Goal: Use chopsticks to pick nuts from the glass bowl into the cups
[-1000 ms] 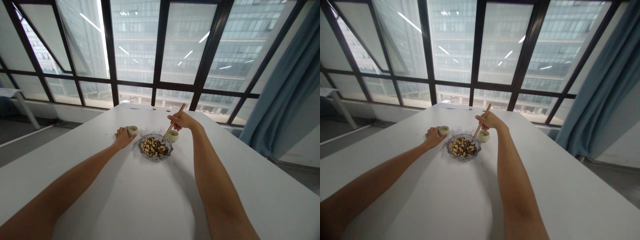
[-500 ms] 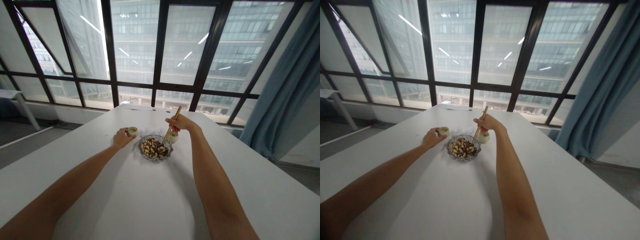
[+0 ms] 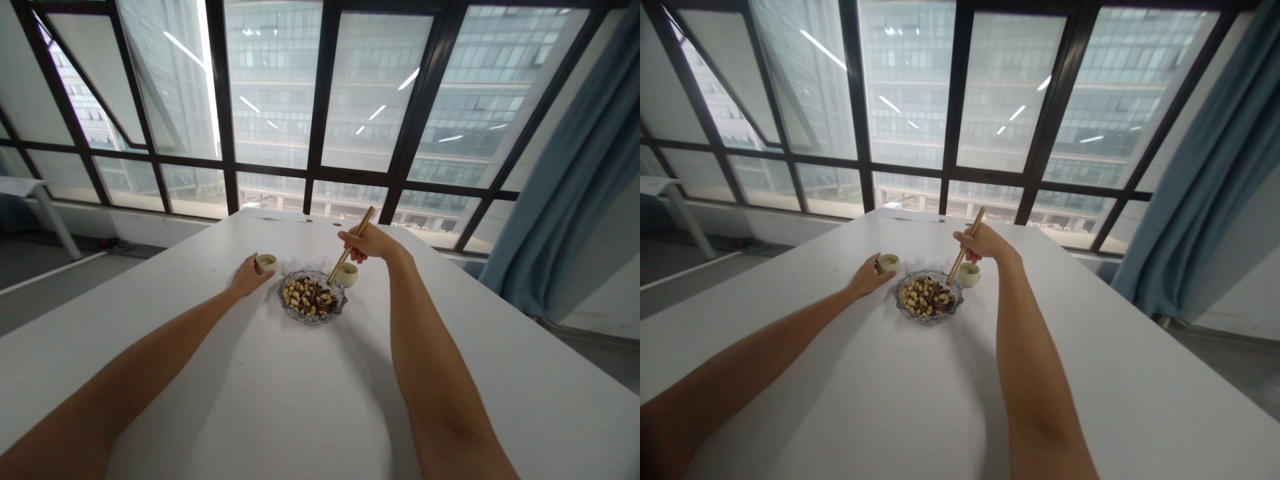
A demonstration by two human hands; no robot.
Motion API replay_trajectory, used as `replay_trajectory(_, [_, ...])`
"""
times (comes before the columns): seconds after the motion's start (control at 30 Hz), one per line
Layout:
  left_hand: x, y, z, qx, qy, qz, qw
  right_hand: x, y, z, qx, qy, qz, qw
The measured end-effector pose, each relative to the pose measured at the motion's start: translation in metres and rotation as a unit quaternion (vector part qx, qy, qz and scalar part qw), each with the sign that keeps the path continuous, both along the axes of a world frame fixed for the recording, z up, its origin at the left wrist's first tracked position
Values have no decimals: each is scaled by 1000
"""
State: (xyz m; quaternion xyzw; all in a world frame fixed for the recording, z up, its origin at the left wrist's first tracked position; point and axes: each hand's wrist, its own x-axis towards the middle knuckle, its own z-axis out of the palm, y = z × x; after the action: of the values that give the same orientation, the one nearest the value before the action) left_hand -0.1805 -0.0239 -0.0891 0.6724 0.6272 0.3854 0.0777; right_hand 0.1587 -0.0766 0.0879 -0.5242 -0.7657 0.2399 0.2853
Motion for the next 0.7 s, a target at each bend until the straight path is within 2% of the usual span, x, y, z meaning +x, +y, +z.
replay_trajectory(0.7, [2, -8, 4, 31, 14, -4, 999, 4, 4, -2, 8, 18, 10, 1000])
